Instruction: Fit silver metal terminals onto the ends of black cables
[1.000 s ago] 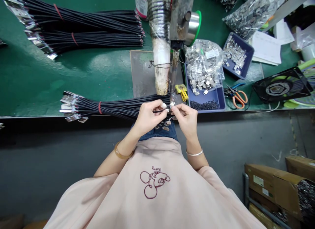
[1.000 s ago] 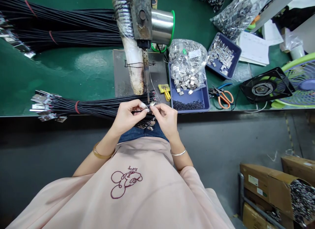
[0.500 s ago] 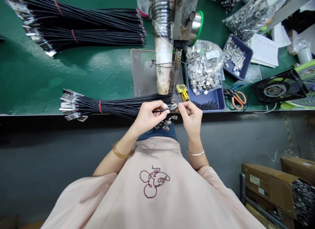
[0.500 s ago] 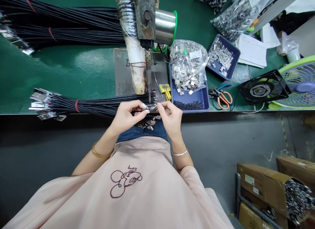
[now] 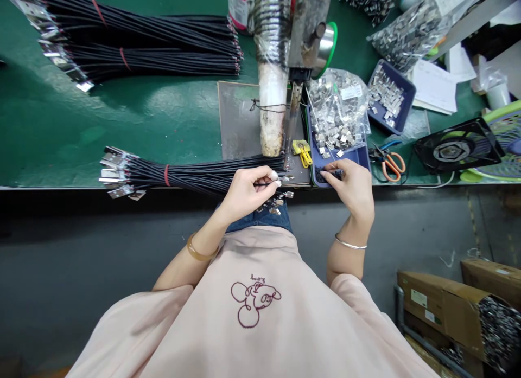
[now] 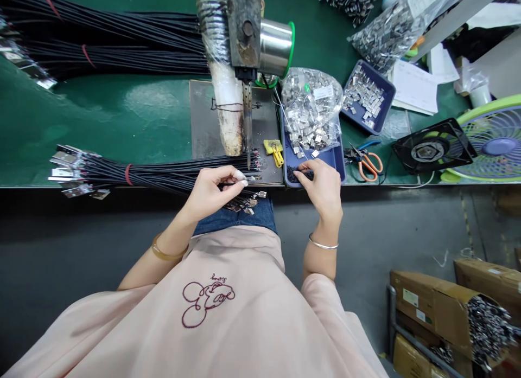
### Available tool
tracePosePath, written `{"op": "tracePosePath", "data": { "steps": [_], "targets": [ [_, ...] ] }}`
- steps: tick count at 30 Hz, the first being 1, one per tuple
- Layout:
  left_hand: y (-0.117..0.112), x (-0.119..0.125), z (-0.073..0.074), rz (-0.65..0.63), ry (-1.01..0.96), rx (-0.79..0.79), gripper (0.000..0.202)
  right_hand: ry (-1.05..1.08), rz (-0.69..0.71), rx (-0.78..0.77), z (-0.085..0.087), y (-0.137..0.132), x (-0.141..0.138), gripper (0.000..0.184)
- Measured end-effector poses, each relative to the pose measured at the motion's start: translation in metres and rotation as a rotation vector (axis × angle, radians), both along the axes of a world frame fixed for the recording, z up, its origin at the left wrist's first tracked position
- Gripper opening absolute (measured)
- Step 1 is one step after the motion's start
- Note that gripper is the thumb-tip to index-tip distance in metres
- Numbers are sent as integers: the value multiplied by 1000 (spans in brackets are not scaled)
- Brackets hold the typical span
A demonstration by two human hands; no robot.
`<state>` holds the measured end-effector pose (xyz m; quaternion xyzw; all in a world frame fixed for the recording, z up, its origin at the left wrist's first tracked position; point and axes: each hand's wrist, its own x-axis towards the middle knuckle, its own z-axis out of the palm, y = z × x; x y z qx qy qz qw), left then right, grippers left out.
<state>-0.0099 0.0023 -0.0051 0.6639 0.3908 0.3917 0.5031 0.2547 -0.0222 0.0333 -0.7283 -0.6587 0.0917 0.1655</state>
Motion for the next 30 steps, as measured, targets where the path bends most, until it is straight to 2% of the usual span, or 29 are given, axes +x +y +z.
{"op": "tracePosePath", "data": {
  "steps": [2, 5, 14, 21, 30],
  "targets": [
    [0, 0, 0, -2, -20, -26, 12, -12, 5, -80, 0, 6, 2, 14],
    [1, 1, 0, -8, -49, -71, 13, 11, 2, -111, 1, 10, -1, 14],
    [1, 1, 2, -7, -55, -99, 12, 19, -56, -39, -2, 8, -5, 14],
    [1, 1, 3, -14, -46, -91, 13, 64, -36, -84, -3, 12, -6, 8],
    [2, 1, 3, -33, -38, -75, 14, 86, -96, 11, -7, 11, -11, 6]
  ]
}}
